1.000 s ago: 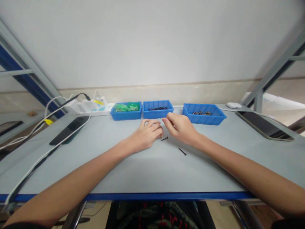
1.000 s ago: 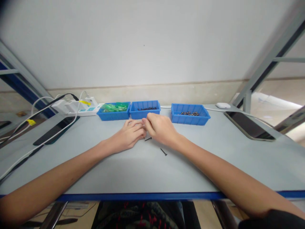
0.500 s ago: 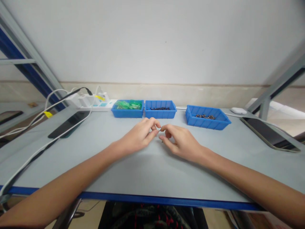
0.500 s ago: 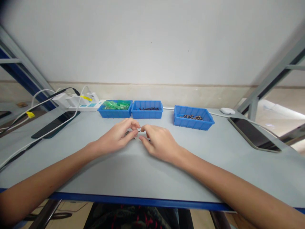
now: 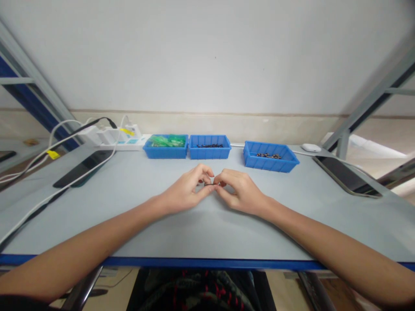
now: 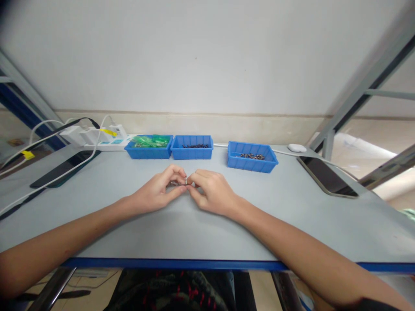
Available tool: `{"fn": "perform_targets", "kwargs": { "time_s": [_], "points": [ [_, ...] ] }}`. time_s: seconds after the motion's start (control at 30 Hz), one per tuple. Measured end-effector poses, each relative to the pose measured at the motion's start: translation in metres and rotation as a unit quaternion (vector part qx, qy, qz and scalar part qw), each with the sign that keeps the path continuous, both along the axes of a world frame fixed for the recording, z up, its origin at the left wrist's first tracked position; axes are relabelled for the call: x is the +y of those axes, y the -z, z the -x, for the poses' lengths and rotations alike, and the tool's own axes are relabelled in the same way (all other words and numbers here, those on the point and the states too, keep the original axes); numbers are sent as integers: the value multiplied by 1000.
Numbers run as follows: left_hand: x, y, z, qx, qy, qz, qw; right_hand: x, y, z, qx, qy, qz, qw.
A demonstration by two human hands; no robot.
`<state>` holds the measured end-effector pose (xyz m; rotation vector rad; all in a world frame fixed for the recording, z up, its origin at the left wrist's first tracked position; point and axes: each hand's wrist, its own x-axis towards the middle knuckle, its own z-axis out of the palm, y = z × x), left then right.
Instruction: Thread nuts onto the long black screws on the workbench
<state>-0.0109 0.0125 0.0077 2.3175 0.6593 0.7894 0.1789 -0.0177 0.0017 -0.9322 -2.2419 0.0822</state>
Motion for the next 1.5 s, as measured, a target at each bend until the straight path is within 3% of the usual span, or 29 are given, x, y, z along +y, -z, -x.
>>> {"fn": "perform_targets", "kwargs": {
  "time_s": [0.2, 0.37, 0.77, 1.1, 1.5],
  "points": [
    [3, 2, 4, 10, -37, -119, 992, 0, 0, -2, 39, 4, 44, 998],
    [5, 3, 5, 18, -25, -172, 985, -1, -1, -2, 38, -27, 52, 998],
    [4, 5, 5, 13, 6, -168, 986, -2, -2, 0, 18, -36, 47, 998],
    [7, 10, 2, 22, -72, -184, 980, 1, 1, -1, 19, 28, 40, 999],
    [6, 11, 1, 55, -70, -156, 984, 0, 2, 0, -14, 36, 41, 998]
  ]
}}
